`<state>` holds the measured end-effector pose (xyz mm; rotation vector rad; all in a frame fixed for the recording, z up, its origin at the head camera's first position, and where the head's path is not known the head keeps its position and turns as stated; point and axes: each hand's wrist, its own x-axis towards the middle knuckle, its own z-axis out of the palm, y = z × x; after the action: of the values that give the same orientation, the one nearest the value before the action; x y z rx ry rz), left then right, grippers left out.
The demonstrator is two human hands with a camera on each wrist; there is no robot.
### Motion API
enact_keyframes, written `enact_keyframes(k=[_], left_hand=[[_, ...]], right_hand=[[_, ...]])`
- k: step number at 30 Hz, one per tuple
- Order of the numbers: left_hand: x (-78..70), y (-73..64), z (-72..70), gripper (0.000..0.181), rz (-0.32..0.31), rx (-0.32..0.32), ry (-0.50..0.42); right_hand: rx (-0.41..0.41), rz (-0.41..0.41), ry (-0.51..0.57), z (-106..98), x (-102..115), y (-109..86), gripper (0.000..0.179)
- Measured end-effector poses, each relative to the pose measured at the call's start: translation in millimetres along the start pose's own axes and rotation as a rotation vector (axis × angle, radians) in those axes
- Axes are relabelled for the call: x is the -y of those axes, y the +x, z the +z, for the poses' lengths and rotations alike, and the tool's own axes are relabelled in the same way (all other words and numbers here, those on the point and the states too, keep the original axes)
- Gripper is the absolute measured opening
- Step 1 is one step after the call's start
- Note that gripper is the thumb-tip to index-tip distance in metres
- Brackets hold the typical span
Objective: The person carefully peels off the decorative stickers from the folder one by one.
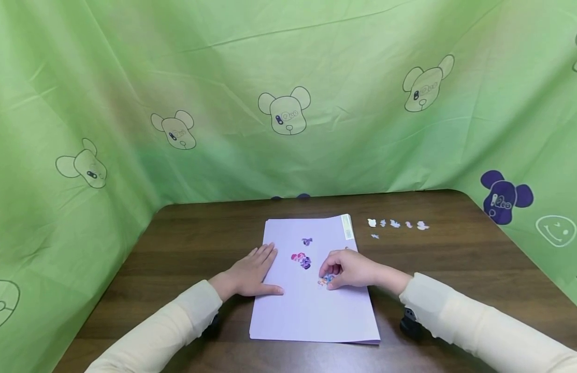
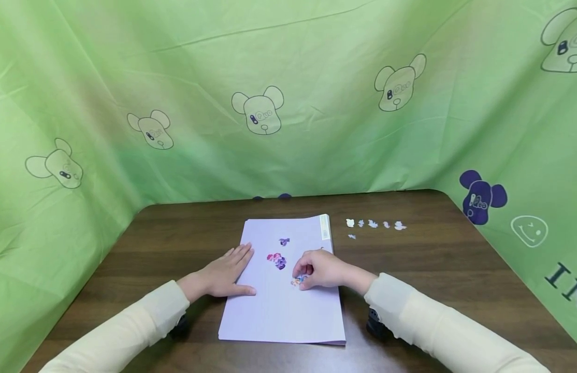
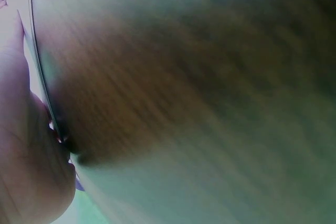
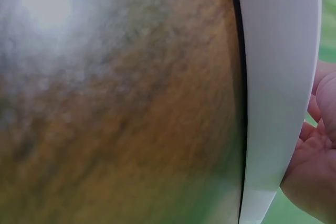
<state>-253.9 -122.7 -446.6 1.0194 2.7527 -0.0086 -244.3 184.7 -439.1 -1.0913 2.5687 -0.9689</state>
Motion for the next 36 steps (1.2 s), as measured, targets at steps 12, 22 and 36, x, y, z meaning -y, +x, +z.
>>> enact_keyframes(k=[12, 22, 36], left_hand=[[0.6, 1.4, -0.2, 0.107, 0.0, -0.003, 0.004], [0.2, 1.6, -0.1, 0.106, 0.002, -0.005, 0.012], [0.3, 0.7, 0.6, 0.107, -0.004, -0.003, 0.01]], right_hand=[[-0.015, -0.018, -0.027, 0.5, 0.0, 0.2, 0.012], [-0.03, -0.05, -0.043, -0.2, 0.3, 0.9, 0.005], [-0.095, -0.017, 0.0, -0.7, 1.0, 0.6, 0.004]])
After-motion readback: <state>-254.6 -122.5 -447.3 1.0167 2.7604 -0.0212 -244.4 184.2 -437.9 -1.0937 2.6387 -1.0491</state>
